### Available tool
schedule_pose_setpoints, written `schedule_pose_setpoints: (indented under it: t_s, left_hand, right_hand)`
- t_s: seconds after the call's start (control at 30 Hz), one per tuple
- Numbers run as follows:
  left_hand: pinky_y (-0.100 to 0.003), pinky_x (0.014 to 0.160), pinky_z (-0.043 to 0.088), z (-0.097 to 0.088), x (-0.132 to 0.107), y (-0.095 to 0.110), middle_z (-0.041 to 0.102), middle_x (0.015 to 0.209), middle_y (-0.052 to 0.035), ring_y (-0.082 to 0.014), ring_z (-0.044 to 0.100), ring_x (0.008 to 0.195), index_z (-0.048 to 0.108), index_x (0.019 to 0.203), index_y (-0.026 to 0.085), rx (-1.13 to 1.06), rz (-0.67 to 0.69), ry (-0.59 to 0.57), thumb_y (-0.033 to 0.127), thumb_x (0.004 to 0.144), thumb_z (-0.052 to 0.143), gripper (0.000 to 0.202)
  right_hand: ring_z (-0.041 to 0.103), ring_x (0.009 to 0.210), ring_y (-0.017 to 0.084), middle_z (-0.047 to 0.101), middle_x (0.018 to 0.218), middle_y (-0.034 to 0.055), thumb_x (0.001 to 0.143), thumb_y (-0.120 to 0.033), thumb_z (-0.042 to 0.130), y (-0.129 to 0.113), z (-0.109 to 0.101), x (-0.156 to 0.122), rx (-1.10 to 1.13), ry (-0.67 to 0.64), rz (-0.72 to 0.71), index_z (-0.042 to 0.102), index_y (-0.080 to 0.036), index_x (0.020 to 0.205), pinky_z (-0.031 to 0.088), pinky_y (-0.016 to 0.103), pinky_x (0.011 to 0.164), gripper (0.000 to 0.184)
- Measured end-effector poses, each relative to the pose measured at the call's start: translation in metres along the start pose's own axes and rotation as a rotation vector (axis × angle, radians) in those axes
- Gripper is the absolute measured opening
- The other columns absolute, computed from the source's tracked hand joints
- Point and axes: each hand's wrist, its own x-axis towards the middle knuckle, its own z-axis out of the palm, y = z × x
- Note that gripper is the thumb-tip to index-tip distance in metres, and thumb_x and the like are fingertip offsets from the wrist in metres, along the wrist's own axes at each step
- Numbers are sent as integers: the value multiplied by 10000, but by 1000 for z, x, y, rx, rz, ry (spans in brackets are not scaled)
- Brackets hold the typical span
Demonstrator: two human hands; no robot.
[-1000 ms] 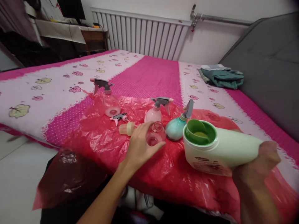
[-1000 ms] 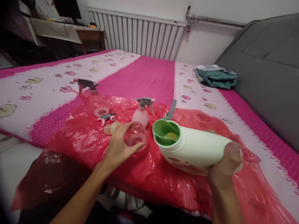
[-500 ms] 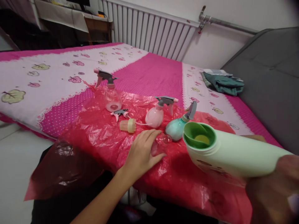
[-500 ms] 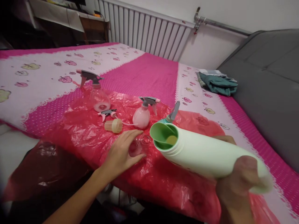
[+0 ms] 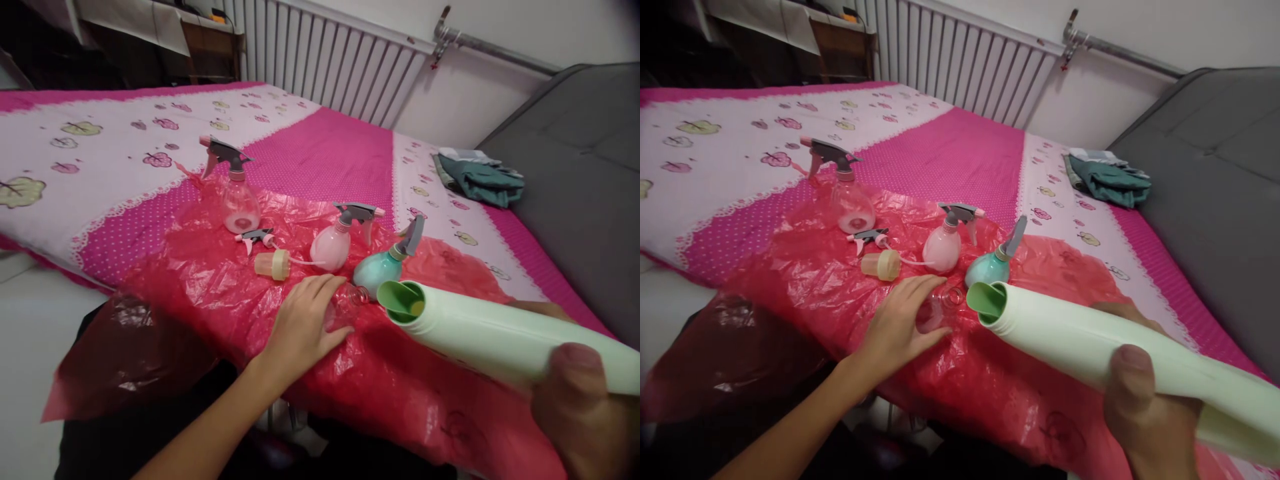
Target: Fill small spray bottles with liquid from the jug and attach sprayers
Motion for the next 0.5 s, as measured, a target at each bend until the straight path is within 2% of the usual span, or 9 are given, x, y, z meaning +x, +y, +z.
schedule_pose_setpoints:
  t_s: [0.2, 0.37, 0.5]
  left_hand:
    - [-590, 1124, 504, 0, 1, 1, 652, 1418, -152, -373, 611, 1325, 536, 1429, 223, 12, -2, -12, 305, 820, 853, 692]
    - [-574, 1140, 495, 1, 1, 3, 648, 1423, -154, -363, 608, 1319, 524, 1439, 196, 22, 9, -21, 308, 832, 851, 698]
    - [-570, 1128, 502, 3, 1, 2, 651, 1416, -146, -361, 614, 1304, 525, 1433, 204, 20, 19, -23, 320, 841, 845, 683]
  right_hand:
    - [637, 817, 327, 667, 856, 75, 928, -774, 397, -4, 1, 9, -135, 0, -212, 696, -257, 961, 416, 460, 801, 598]
    - [652, 778, 332, 689, 845, 97, 935, -768, 357, 1, -2, 21, -194, -58, -328, 698, -233, 959, 426, 456, 748, 635]
    - [654, 760, 328, 702, 831, 92, 936, -768, 370, -5, -3, 25, -219, -46, -375, 697, -246, 951, 427, 457, 741, 616]
